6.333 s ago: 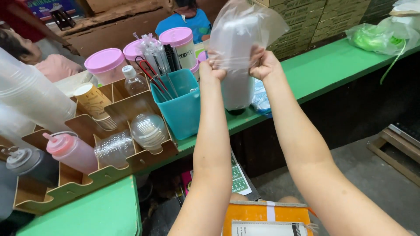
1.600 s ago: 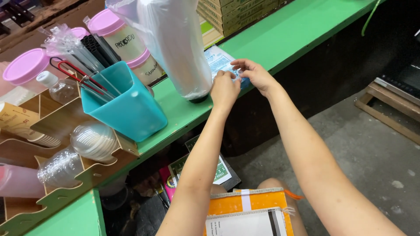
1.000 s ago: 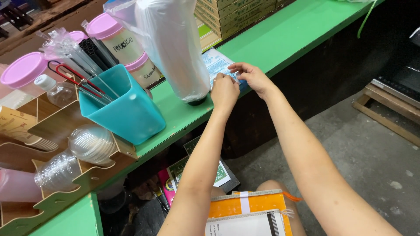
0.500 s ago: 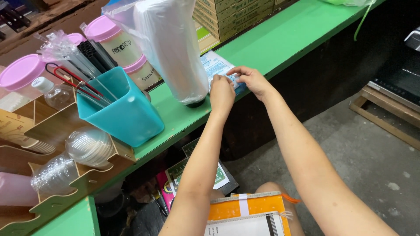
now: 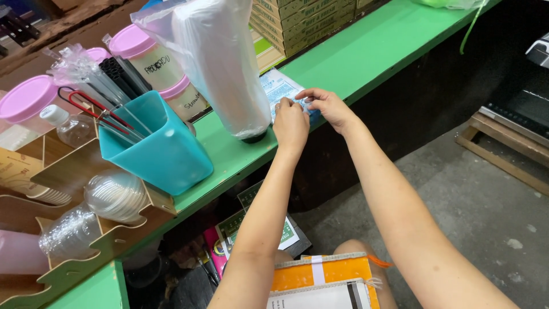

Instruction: The person sits on the floor and repeatedly wraps small items in clear plastic bags. They seal each bag and place it into a larger plastic bag standing on the counter. The person handles the items one at a time and repeats the wrapping cycle.

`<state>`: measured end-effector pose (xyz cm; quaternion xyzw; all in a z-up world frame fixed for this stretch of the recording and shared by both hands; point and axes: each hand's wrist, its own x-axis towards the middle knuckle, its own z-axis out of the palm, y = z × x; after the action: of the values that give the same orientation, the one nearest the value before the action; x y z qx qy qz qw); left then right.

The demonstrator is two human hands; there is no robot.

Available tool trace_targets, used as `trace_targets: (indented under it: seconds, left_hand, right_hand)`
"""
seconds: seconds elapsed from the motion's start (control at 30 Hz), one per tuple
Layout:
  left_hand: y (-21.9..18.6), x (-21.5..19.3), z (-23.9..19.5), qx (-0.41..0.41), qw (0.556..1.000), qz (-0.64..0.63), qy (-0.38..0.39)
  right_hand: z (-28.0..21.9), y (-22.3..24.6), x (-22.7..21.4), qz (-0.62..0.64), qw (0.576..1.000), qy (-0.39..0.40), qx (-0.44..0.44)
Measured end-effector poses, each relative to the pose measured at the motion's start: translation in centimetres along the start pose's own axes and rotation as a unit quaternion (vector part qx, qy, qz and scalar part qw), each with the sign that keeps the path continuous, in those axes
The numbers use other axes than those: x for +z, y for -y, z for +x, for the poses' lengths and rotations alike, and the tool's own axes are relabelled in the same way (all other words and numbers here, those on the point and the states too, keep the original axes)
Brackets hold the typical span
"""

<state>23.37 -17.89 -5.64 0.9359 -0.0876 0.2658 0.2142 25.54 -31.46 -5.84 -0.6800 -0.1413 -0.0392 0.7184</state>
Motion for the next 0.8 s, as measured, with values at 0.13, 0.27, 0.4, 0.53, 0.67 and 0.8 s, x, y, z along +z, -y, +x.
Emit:
trace_targets:
  seconds: [0.13,0.27,0.4,0.53,0.67,0.8]
  left_hand:
    - [0.0,0.2,0.1,0.007,1.000,0.013,-0.007]
    - [0.4,1.2,0.3,0.017,0.999,0.032,-0.013]
    - [1.1,2.4,0.6,0.019,0.996,0.084,-0.022]
    - [2.1,3.3,0.7,0.014,0.999,0.027,-0.018]
    - [1.5,2.8,0.1,-0.017,0.997,-0.073,-0.014]
    - [0.2,0.6,-0.6,-0.002,0.996,-0.087,0.006]
  right_hand:
    - [-0.1,0.1,0.0,-0.003,1.000,0.005,-0.001]
    - [0.1,0.0,-0.1,-0.004,1.000,0.008,-0.005]
    - [0.1,-0.1,-0.1,-0.004,1.000,0.007,-0.006]
    - [-0.3,0.3,0.2,-0.047,0.998,0.016,-0.024]
    - [2.5,-3.9,-0.5,-0.187,0.979,0.055,-0.056]
    - [6.2,-10.7,-0.8,-0.431,0.901,0.040,-0.025]
